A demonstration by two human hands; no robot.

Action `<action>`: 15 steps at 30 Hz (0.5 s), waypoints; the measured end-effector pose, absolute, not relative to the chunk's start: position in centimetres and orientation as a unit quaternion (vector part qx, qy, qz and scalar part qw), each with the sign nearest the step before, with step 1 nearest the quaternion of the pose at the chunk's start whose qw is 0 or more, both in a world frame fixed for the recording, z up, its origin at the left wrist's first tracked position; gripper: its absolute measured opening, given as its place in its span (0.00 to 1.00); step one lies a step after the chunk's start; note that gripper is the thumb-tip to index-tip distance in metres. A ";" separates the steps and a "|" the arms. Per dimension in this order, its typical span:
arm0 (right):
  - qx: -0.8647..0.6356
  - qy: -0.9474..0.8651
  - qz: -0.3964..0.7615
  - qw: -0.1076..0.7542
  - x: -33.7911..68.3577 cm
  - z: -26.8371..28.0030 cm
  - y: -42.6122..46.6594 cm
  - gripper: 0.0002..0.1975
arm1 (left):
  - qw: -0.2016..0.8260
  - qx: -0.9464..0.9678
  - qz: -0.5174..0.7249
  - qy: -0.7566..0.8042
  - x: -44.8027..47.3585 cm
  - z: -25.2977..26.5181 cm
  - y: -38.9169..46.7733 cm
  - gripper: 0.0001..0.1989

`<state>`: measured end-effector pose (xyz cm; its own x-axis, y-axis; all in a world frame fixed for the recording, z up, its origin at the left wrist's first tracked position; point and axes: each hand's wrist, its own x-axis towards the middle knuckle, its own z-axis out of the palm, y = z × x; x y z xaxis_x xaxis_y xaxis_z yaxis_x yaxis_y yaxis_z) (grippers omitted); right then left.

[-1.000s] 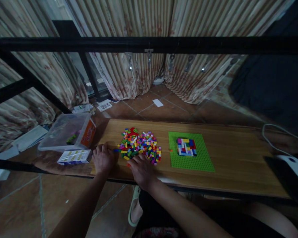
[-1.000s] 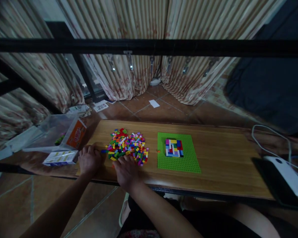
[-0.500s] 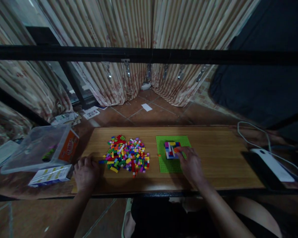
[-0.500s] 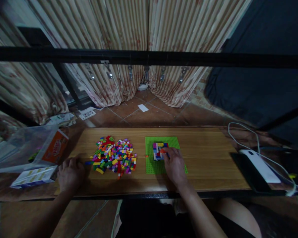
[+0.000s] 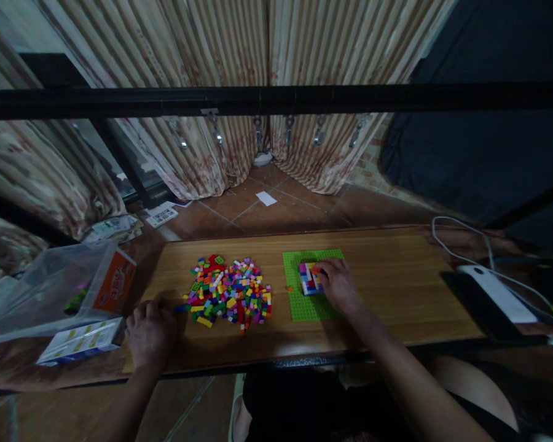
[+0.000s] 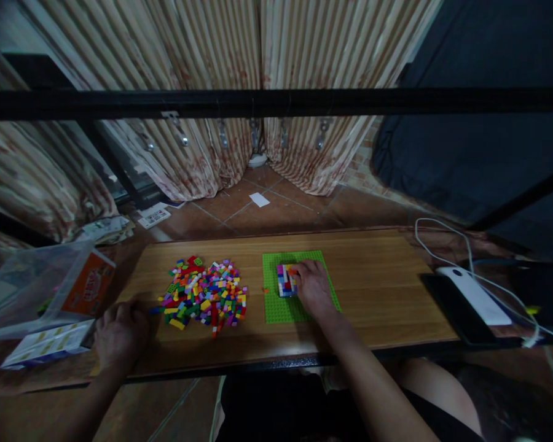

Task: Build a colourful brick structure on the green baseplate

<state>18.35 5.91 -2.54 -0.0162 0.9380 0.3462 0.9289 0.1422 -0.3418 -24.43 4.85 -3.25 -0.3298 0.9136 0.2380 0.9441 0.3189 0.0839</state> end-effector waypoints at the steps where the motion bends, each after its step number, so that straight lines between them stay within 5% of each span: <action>1: -0.656 -0.711 0.008 0.252 18.3 -2.5 5.9 0.12 | 0.075 -0.577 -0.101 -0.807 -24.4 -3.2 4.9 0.22; 15: -0.646 -0.693 0.033 0.319 18.1 -2.9 5.7 0.12 | 0.067 -0.581 -0.114 -0.803 -24.3 -2.9 4.8 0.21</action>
